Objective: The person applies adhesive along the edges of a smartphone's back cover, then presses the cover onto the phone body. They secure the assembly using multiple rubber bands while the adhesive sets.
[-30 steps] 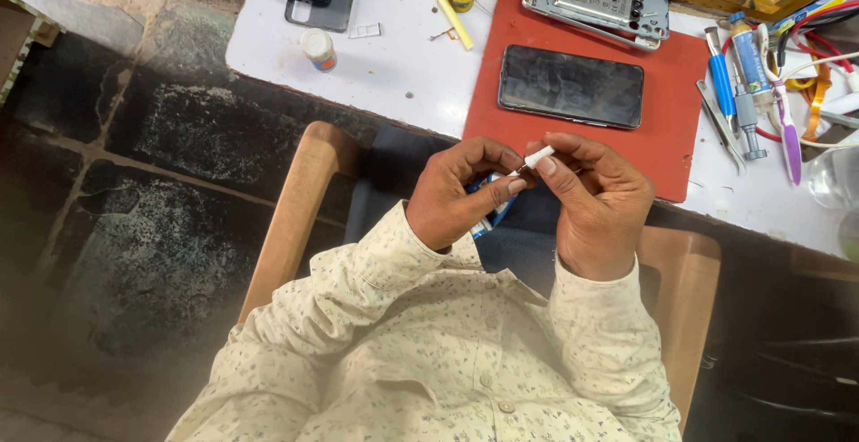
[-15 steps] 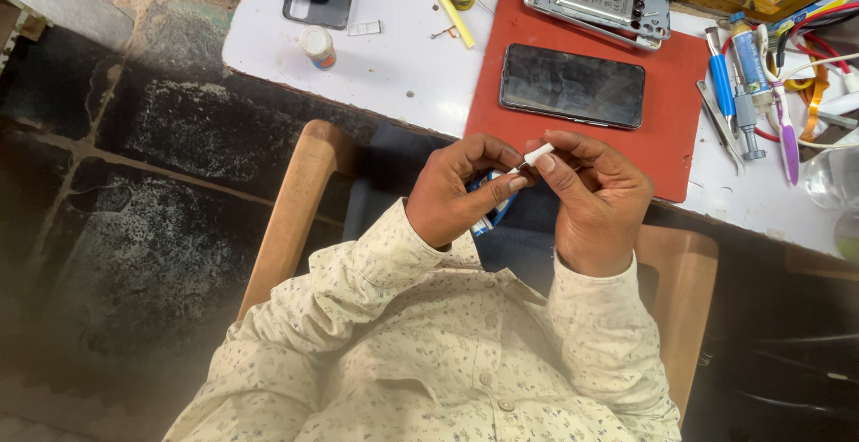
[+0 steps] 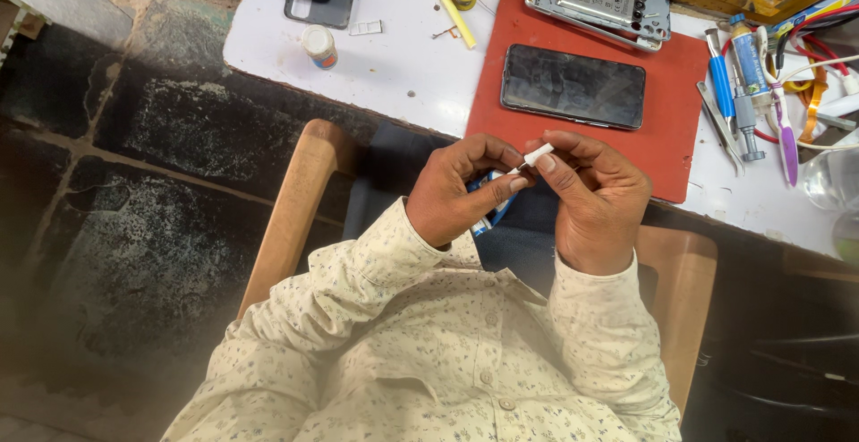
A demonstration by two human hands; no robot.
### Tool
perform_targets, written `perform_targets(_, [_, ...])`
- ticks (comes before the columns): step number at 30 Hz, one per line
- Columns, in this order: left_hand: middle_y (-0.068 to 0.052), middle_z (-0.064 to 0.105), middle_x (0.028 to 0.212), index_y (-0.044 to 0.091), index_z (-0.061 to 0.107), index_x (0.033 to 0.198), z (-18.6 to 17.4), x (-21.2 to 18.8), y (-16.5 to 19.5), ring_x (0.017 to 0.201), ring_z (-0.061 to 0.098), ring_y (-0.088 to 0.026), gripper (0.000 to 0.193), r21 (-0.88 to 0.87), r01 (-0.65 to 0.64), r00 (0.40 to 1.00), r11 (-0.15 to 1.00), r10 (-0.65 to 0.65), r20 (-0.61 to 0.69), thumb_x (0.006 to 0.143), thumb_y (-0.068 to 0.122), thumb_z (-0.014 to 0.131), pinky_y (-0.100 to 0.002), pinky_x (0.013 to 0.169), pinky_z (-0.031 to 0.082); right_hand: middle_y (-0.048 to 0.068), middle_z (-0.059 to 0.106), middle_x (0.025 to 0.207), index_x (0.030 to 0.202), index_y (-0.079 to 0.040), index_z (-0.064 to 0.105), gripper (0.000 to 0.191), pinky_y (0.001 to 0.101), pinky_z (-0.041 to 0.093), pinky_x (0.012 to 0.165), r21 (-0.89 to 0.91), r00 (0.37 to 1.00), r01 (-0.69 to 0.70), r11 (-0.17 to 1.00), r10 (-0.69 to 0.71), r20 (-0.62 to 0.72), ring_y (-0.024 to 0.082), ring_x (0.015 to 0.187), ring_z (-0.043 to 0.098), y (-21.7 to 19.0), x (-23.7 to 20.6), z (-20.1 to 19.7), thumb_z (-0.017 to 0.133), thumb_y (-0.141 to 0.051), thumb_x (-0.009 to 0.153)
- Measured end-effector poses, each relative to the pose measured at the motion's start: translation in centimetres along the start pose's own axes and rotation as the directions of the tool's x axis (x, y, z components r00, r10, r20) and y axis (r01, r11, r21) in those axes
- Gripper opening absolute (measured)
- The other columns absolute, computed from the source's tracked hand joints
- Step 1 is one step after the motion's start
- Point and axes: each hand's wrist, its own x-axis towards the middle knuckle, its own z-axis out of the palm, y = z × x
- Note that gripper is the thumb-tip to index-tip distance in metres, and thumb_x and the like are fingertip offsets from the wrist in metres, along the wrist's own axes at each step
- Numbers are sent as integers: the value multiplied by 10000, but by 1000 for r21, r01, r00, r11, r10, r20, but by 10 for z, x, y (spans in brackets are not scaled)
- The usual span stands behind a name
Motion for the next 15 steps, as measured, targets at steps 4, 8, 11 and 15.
perform_targets(4, [-119, 749, 1067, -22, 638, 1144, 0, -1, 0, 1024, 716, -142, 250, 43, 5, 1000, 999, -5, -7, 973, 141, 719, -291, 914, 588, 165, 753, 1064, 1156, 54, 705, 194, 326, 631, 858, -79, 1000, 21, 997, -22, -21, 199, 914, 741, -1, -1, 4, 721, 69, 963])
perform_targets(8, [-121, 757, 1037, -23, 643, 1126, 0, 0, -1, 989, 721, -139, 245, 97, -10, 1000, 995, 12, -14, 971, 149, 723, -282, 889, 596, 153, 754, 1079, 1168, 53, 701, 193, 300, 629, 889, -234, 999, 50, 971, -52, -1, 178, 970, 740, -6, -3, 5, 710, 64, 975])
perform_targets(11, [-103, 753, 990, -16, 638, 1088, 0, 0, -3, 943, 711, -129, 218, 130, -29, 999, 991, 34, -34, 968, 141, 729, -272, 841, 591, 148, 754, 1078, 1161, 51, 715, 185, 279, 614, 888, -306, 997, 55, 950, -38, 61, 171, 983, 737, -9, -1, 5, 717, 59, 977])
perform_targets(15, [-112, 732, 979, -9, 595, 1084, 3, 0, -6, 911, 691, -123, 224, 260, -103, 992, 960, 119, -44, 982, 105, 758, -280, 822, 597, 144, 754, 1064, 1147, 47, 720, 184, 270, 625, 858, -318, 996, 57, 946, -32, 81, 168, 959, 741, -10, -1, 4, 731, 49, 963])
